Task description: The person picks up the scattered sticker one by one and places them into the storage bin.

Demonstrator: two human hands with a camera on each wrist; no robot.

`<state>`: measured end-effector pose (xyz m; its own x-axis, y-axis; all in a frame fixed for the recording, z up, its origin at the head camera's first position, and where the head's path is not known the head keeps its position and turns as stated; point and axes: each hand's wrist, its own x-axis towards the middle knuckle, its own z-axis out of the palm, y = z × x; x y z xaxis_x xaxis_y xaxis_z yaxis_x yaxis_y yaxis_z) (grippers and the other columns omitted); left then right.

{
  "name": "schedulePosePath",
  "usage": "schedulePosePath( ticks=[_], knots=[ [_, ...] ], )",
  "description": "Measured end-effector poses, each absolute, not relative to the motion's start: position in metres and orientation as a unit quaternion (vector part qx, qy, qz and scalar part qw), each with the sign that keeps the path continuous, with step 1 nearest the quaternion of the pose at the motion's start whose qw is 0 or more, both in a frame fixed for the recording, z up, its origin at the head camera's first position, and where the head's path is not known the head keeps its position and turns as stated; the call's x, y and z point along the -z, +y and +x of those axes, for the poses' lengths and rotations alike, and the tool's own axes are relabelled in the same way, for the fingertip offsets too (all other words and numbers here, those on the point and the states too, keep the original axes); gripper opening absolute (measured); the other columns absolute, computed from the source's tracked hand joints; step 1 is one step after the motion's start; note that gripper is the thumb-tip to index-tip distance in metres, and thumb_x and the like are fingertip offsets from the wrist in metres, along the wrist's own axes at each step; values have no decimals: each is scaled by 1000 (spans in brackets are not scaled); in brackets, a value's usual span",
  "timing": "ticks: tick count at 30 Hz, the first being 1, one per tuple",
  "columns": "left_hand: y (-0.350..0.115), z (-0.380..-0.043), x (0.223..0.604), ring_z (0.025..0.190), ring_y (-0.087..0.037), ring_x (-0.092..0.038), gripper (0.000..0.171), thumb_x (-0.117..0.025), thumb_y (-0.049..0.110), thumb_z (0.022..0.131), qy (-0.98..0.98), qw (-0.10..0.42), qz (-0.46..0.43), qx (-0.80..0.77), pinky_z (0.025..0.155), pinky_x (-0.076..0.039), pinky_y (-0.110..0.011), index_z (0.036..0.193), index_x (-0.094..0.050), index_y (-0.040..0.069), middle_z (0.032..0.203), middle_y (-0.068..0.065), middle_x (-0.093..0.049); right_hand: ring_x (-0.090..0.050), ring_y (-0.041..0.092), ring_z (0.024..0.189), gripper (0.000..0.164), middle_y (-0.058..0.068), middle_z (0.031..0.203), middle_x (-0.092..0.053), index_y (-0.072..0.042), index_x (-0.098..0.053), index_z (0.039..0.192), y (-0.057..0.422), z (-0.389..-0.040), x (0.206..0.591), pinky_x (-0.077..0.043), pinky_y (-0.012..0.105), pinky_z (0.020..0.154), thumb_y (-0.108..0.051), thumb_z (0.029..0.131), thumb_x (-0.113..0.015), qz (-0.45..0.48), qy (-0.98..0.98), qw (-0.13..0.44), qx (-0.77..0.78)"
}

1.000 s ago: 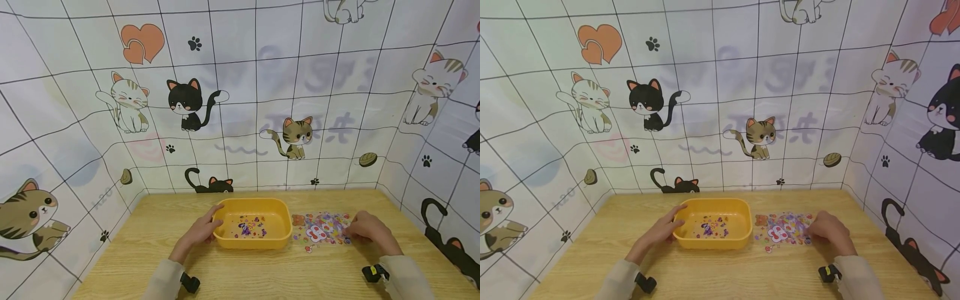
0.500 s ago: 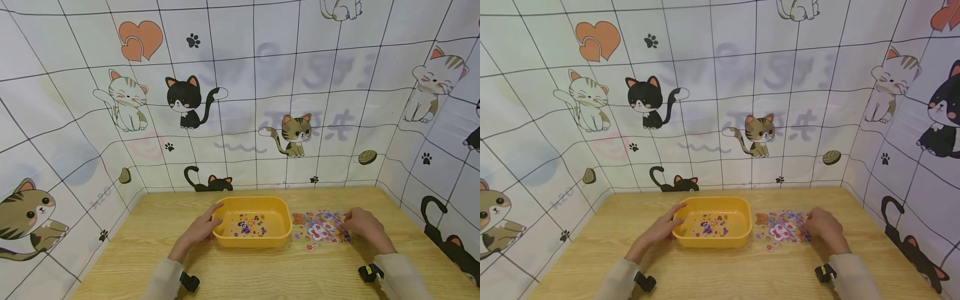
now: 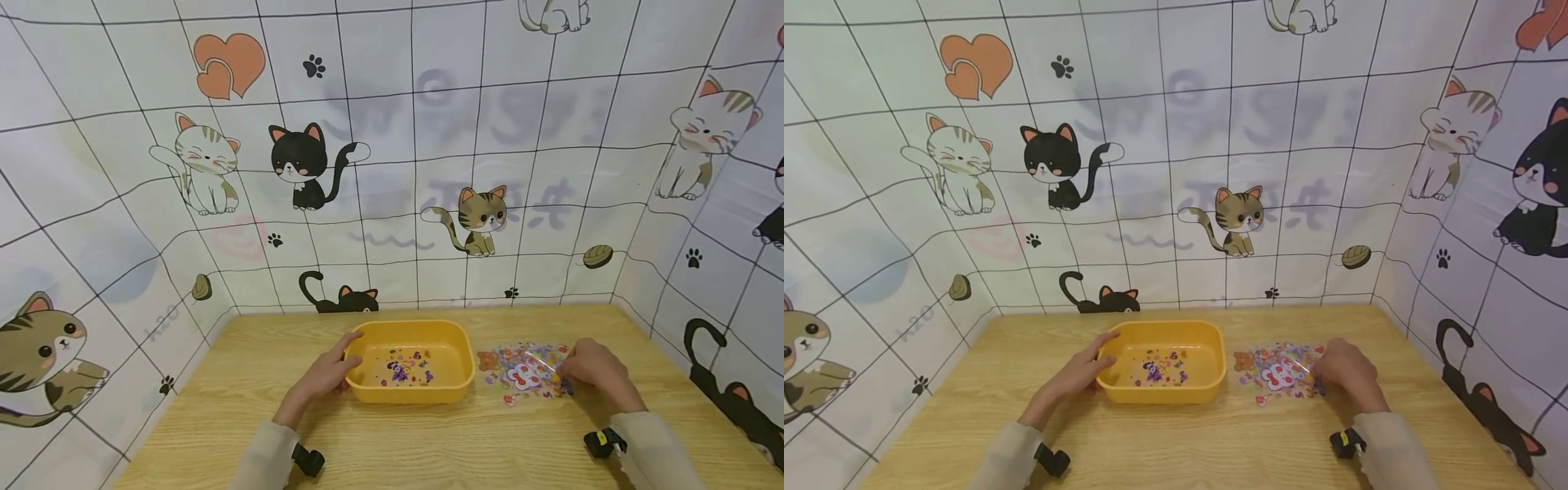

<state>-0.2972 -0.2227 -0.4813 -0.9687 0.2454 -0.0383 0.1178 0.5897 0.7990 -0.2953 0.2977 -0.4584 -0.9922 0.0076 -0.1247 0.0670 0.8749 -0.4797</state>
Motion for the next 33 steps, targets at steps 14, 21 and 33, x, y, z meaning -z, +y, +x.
schedulePosePath(
  ticks=[14,21,33],
  knots=[
    [-222,-295,481,54,-15,-54,57,-52,34,105,891,71,100,-437,50,-49,-26,159,-36,33,84,-9,-59,-46,12,51,20,-3,55,-53,-4,-69,68,310,-301,459,-37,27,51,-14,84,-72,28,943,73,325],
    [-222,-298,483,54,-16,-54,56,-53,35,105,891,71,100,-436,49,-49,-27,159,-36,35,85,-10,-59,-58,18,66,18,8,77,-64,7,-65,95,313,-302,459,-49,32,58,-11,94,-64,38,937,80,338],
    [-223,-300,483,54,-16,-54,57,-53,36,104,891,71,99,-437,49,-49,-26,158,-37,35,85,-9,-59,-59,15,59,27,3,69,-69,6,-74,86,316,-300,451,-51,31,56,-12,98,-57,25,943,61,325]
  ],
)
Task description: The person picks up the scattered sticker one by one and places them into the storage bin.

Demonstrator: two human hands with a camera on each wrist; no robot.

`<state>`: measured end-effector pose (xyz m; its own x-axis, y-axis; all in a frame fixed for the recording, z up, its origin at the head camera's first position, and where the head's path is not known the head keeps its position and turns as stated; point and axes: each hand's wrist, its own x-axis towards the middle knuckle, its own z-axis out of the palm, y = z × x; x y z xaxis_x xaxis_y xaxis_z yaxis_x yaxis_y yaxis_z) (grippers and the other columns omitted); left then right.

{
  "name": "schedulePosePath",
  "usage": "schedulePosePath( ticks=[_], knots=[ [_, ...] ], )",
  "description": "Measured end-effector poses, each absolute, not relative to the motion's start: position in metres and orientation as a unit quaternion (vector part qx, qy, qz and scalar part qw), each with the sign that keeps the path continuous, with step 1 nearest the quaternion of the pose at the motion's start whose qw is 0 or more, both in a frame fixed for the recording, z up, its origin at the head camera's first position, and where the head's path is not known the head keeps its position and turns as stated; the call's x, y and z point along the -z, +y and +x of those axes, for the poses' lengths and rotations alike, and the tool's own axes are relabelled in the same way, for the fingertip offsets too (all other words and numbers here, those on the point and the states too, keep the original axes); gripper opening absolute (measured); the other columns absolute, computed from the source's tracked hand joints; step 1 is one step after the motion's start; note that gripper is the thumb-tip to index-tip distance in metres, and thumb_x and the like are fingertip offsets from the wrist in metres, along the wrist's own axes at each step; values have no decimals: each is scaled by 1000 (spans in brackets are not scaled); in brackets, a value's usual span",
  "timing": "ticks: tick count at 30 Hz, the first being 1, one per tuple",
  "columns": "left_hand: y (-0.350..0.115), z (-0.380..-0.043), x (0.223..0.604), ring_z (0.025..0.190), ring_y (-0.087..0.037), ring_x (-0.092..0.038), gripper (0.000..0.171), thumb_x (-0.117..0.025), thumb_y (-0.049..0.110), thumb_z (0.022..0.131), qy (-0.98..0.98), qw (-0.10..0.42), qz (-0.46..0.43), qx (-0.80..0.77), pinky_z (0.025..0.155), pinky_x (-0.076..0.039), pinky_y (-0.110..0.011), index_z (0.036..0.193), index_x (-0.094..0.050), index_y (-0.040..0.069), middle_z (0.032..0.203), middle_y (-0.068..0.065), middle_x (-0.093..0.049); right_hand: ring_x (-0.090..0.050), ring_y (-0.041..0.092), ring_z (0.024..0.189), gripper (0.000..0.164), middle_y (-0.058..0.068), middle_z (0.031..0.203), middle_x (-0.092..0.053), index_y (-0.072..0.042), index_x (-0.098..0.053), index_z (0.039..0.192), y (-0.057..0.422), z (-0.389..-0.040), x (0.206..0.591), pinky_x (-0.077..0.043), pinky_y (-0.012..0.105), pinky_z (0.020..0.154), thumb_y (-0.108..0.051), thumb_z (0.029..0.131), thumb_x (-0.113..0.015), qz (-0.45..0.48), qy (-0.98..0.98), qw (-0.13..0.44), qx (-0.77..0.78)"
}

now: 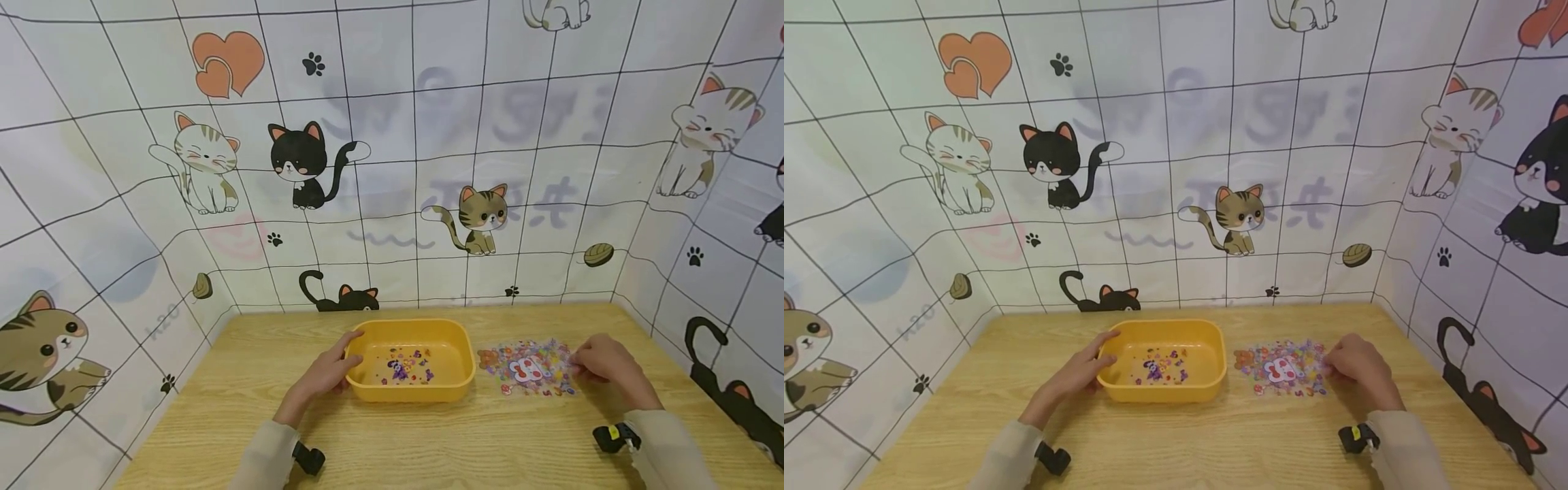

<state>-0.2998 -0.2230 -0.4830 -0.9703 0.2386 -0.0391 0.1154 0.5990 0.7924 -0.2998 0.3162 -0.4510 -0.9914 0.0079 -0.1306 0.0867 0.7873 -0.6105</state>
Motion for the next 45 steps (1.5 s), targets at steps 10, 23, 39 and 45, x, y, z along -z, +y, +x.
schedulePosePath(
  ticks=[10,23,39,45],
  knots=[
    [-223,-301,482,53,-16,-53,56,-53,34,105,891,65,104,-436,51,-49,-29,159,-37,35,86,-10,-58,-61,17,62,34,7,75,-71,5,-74,91,321,-297,435,-47,30,54,-16,101,-49,19,945,41,322],
    [-223,-297,479,51,-17,-54,56,-54,33,105,891,61,102,-439,52,-49,-31,158,-37,34,87,-11,-58,-67,16,68,39,4,75,-69,20,-64,114,322,-295,418,-52,26,56,-15,105,-49,16,931,17,364],
    [-223,-298,482,52,-16,-53,55,-54,33,105,890,62,102,-441,52,-48,-30,158,-38,34,86,-10,-57,-65,16,64,34,3,73,-67,17,-66,108,317,-289,407,-48,26,52,-13,106,-48,-7,925,-10,379],
    [-223,-298,482,51,-16,-52,56,-54,34,105,887,66,101,-445,51,-48,-29,158,-38,34,84,-10,-57,-64,17,65,35,4,76,-68,17,-63,113,314,-285,401,-49,26,54,-14,107,-47,-13,929,-11,370]
  ],
)
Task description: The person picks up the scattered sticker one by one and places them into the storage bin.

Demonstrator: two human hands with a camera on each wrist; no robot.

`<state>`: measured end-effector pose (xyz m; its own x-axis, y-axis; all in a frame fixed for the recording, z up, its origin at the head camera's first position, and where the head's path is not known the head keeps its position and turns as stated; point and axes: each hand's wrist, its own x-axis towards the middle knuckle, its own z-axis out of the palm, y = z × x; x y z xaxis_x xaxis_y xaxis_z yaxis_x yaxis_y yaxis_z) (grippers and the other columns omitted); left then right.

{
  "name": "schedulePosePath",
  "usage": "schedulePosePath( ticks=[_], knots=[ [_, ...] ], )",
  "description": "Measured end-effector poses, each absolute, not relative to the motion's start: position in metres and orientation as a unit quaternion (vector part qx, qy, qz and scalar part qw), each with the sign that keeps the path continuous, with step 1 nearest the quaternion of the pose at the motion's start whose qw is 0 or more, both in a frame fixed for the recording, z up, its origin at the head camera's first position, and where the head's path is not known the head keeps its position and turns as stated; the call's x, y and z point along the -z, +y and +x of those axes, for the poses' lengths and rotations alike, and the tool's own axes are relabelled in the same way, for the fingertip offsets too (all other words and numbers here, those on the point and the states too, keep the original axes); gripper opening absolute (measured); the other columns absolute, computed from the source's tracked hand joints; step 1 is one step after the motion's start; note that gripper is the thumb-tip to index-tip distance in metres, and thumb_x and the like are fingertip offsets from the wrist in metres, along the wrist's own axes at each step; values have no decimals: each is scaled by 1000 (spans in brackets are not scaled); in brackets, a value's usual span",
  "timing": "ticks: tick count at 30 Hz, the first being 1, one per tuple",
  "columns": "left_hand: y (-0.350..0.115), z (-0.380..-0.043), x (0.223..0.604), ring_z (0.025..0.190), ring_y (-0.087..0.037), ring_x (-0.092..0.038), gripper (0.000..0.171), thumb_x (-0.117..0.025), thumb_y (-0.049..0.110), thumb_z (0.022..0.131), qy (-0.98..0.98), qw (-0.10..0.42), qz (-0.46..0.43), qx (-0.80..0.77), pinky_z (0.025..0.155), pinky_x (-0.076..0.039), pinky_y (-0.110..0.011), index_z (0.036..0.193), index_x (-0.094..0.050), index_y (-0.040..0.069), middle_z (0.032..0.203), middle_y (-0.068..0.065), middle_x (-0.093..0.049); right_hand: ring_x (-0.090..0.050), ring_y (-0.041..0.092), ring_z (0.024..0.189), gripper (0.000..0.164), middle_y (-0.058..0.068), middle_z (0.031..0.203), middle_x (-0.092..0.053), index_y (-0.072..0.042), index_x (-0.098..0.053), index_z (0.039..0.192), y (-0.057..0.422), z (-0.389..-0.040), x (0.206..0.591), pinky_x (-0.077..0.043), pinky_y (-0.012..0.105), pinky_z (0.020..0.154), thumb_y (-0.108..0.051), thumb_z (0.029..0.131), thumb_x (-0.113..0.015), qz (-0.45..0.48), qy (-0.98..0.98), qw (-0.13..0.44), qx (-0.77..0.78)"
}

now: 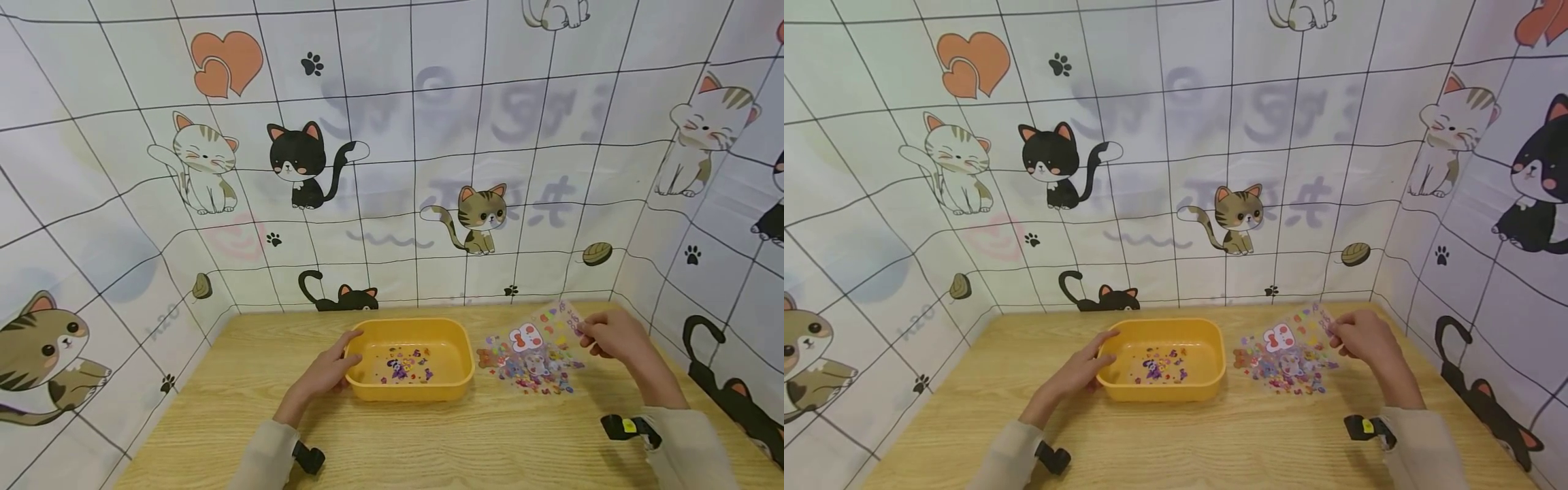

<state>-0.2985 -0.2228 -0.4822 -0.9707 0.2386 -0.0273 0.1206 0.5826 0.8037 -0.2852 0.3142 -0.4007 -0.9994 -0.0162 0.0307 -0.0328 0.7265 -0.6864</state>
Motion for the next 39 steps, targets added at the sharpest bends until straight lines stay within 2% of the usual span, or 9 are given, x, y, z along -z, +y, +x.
schedulePosePath(
  ticks=[15,21,39],
  knots=[
    [-222,-299,483,50,-16,-53,55,-54,33,105,887,66,102,-446,50,-48,-29,158,-38,35,84,-11,-59,-67,15,67,44,5,80,-73,21,-58,126,306,-277,388,-54,28,59,-18,109,-47,4,-922,41,-384],
    [-222,-298,483,50,-16,-53,55,-53,32,106,889,64,103,-441,50,-49,-30,158,-38,34,84,-11,-59,-66,14,68,44,7,81,-73,20,-58,126,303,-275,386,-54,28,59,-18,110,-45,-1,-919,44,-391],
    [-220,-297,481,50,-15,-53,55,-53,33,105,890,63,97,-440,49,-48,-28,158,-37,33,78,-7,-59,-66,14,66,42,2,78,-71,16,-62,122,296,-273,384,-53,28,58,-22,110,-45,3,-911,61,-408]
  ],
)
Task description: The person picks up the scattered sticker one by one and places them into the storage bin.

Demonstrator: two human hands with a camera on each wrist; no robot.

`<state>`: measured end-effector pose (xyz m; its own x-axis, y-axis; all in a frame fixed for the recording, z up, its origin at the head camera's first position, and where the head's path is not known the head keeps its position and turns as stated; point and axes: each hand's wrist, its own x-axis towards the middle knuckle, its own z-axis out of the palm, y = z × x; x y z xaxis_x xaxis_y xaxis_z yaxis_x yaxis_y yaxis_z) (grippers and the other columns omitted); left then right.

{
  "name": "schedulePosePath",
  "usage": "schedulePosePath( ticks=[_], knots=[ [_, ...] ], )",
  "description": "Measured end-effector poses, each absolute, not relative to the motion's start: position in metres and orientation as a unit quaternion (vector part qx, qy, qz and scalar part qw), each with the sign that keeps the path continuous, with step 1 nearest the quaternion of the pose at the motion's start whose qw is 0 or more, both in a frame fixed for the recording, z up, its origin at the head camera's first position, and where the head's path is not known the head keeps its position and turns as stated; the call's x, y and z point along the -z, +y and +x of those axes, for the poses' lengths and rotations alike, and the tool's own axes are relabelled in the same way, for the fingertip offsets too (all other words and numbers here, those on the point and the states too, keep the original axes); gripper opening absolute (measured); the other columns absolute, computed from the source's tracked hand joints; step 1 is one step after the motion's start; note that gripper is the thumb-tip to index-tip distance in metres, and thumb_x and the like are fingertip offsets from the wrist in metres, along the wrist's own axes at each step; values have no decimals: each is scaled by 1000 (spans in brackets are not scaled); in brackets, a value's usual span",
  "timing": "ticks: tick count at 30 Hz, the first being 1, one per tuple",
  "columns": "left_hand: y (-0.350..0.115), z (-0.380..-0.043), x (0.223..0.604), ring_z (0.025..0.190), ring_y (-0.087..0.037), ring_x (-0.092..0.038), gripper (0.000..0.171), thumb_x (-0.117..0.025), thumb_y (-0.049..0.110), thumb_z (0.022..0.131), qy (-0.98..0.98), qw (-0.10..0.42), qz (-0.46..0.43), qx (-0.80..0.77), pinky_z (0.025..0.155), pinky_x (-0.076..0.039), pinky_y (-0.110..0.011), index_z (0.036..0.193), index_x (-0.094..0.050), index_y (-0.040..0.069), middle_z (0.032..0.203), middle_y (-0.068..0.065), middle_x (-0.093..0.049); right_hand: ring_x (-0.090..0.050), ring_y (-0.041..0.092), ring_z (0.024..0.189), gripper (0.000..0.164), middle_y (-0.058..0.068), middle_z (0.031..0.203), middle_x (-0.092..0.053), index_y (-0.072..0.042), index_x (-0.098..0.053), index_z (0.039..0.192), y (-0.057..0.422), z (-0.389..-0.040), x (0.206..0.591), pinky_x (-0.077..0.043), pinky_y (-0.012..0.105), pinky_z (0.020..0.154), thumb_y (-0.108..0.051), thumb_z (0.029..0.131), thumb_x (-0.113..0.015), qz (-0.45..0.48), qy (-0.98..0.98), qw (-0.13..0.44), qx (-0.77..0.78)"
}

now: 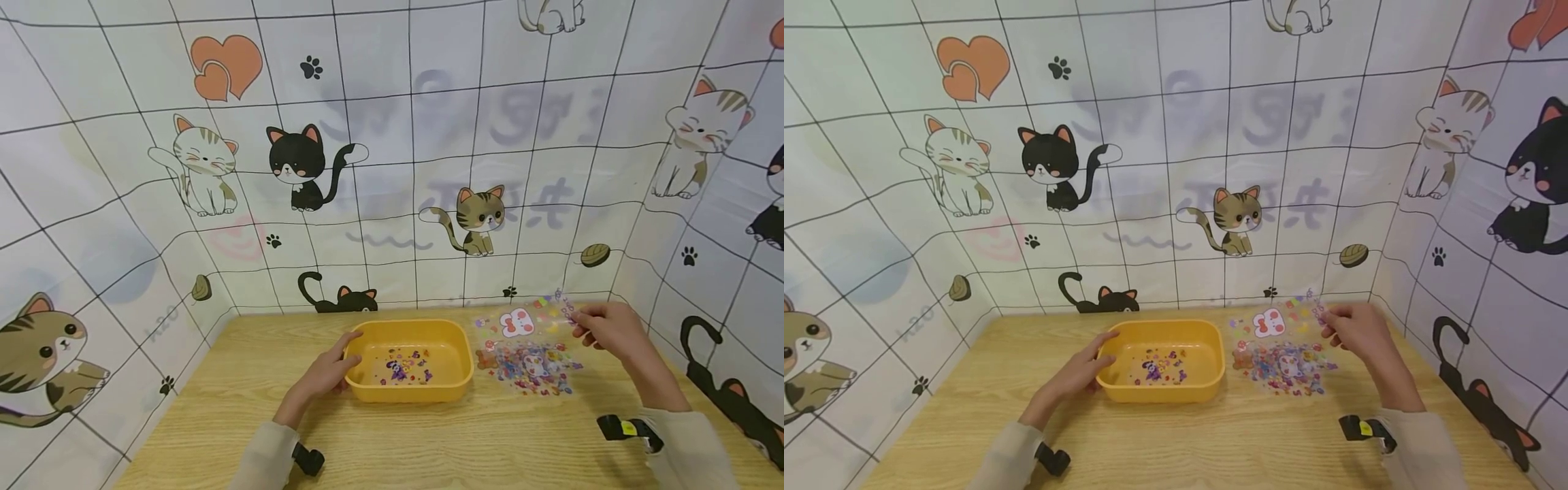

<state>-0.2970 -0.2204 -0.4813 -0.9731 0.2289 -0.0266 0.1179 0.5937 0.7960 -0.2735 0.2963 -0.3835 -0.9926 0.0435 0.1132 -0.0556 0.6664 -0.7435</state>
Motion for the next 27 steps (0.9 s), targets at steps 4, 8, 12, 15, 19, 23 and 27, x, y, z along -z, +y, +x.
schedulePosePath(
  ticks=[4,8,12,15,19,23,27],
  knots=[
    [-220,-297,482,50,-16,-52,55,-53,32,105,888,63,99,-444,50,-48,-29,158,-38,34,79,-8,-59,-66,14,67,44,2,79,-70,14,-63,122,293,-274,383,-53,28,59,-25,111,-46,2,-912,60,-406],
    [-221,-298,482,51,-16,-53,55,-53,33,105,886,66,98,-448,50,-48,-29,158,-38,34,81,-9,-59,-65,13,67,46,3,79,-70,14,-63,123,290,-274,382,-53,28,59,-26,111,-46,0,-912,58,-405],
    [-222,-298,481,50,-15,-53,56,-54,34,105,886,67,96,-448,50,-48,-29,158,-38,35,80,-9,-59,-65,14,67,46,5,82,-71,14,-62,125,288,-273,382,-53,28,59,-27,111,-46,4,-911,60,-408],
    [-222,-298,481,51,-15,-53,56,-54,34,105,886,66,96,-448,50,-48,-29,158,-38,35,79,-8,-59,-65,14,67,48,4,82,-70,13,-62,125,288,-273,380,-53,28,60,-30,111,-46,13,-908,59,-414],
    [-222,-298,481,51,-15,-53,56,-54,34,105,887,64,97,-448,50,-48,-28,158,-38,35,80,-9,-59,-64,13,67,47,3,82,-69,12,-62,125,286,-273,379,-53,28,60,-29,111,-44,26,-905,53,-421],
    [-221,-297,481,51,-15,-53,56,-54,36,104,887,66,98,-447,49,-48,-28,158,-38,34,81,-9,-59,-65,15,67,45,3,82,-69,13,-62,125,282,-272,381,-53,28,60,-27,112,-44,34,-900,50,-432],
    [-222,-296,481,51,-16,-53,56,-54,35,104,888,63,97,-445,49,-48,-28,158,-38,34,81,-9,-59,-64,15,66,45,4,81,-69,13,-63,125,277,-273,383,-53,28,59,-26,111,-47,41,-895,57,-441]
  ],
)
